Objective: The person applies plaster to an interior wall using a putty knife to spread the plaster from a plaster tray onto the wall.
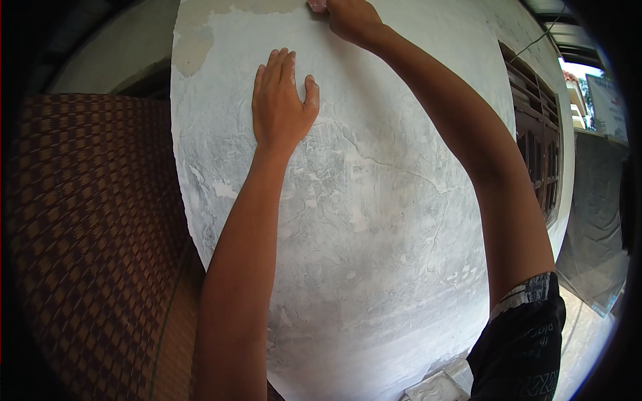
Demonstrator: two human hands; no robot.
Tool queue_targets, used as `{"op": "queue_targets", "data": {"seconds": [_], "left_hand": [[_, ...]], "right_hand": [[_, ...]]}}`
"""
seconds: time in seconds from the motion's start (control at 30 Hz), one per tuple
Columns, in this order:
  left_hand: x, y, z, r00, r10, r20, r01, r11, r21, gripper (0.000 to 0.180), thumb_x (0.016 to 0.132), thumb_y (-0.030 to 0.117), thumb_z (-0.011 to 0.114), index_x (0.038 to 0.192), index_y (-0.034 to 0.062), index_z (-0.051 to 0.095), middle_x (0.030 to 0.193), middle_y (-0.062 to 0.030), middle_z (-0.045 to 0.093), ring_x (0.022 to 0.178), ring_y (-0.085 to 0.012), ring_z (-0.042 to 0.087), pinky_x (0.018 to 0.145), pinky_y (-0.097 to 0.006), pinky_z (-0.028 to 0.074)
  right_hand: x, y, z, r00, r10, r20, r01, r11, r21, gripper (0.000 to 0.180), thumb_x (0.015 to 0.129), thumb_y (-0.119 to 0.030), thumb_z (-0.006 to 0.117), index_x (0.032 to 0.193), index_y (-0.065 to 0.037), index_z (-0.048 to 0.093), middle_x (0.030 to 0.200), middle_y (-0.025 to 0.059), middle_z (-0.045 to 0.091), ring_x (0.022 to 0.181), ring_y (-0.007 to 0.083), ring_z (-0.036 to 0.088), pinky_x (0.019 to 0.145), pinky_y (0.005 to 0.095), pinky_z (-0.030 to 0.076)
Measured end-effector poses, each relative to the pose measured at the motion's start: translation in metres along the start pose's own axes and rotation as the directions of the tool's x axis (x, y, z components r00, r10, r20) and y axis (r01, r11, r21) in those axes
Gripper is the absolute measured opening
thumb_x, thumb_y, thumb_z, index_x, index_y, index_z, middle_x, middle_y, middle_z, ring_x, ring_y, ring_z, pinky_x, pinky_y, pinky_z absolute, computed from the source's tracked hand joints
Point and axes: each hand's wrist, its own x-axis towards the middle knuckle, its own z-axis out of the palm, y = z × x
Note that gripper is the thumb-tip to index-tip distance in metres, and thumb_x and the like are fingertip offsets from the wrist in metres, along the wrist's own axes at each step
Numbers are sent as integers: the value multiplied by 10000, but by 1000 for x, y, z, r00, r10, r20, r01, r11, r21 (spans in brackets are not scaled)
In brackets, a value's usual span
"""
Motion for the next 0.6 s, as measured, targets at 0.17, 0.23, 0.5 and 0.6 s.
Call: {"op": "queue_targets", "data": {"seconds": [0.17,0.23,0.5,0.6], "left_hand": [[0,-3,-5,1000,6,3,-6,1000,4,471,964,219,581,1379,-1,555,1447,-170,560,1410,-300,470,1219,-457,309],[-2,-5,-5,1000,11,-13,-11,999,32,465,963,215,582,1371,-7,560,1441,-172,565,1406,-305,474,1215,-460,313],[-2,-4,-3,1000,4,-16,-4,1000,-2,466,964,216,578,1378,2,559,1440,-174,565,1406,-306,474,1216,-459,312],[-1,-5,-6,1000,2,-14,-2,1000,12,470,964,219,576,1381,4,556,1441,-172,565,1407,-304,474,1217,-457,311]], "right_hand": [[-18,-41,-11,988,-157,-10,157,987,-29,236,944,-74,537,857,88,685,883,317,682,843,467,687,760,528,546],[-1,-37,-17,989,-89,-116,88,996,-17,229,917,-44,549,810,95,696,871,332,675,831,491,677,750,529,549],[0,-16,5,996,-80,39,84,991,-101,184,930,-90,589,968,44,709,968,293,702,921,413,707,795,485,567],[-25,-49,6,988,-153,7,153,988,-34,216,925,-71,559,915,103,686,936,314,689,865,451,694,781,496,568]]}}
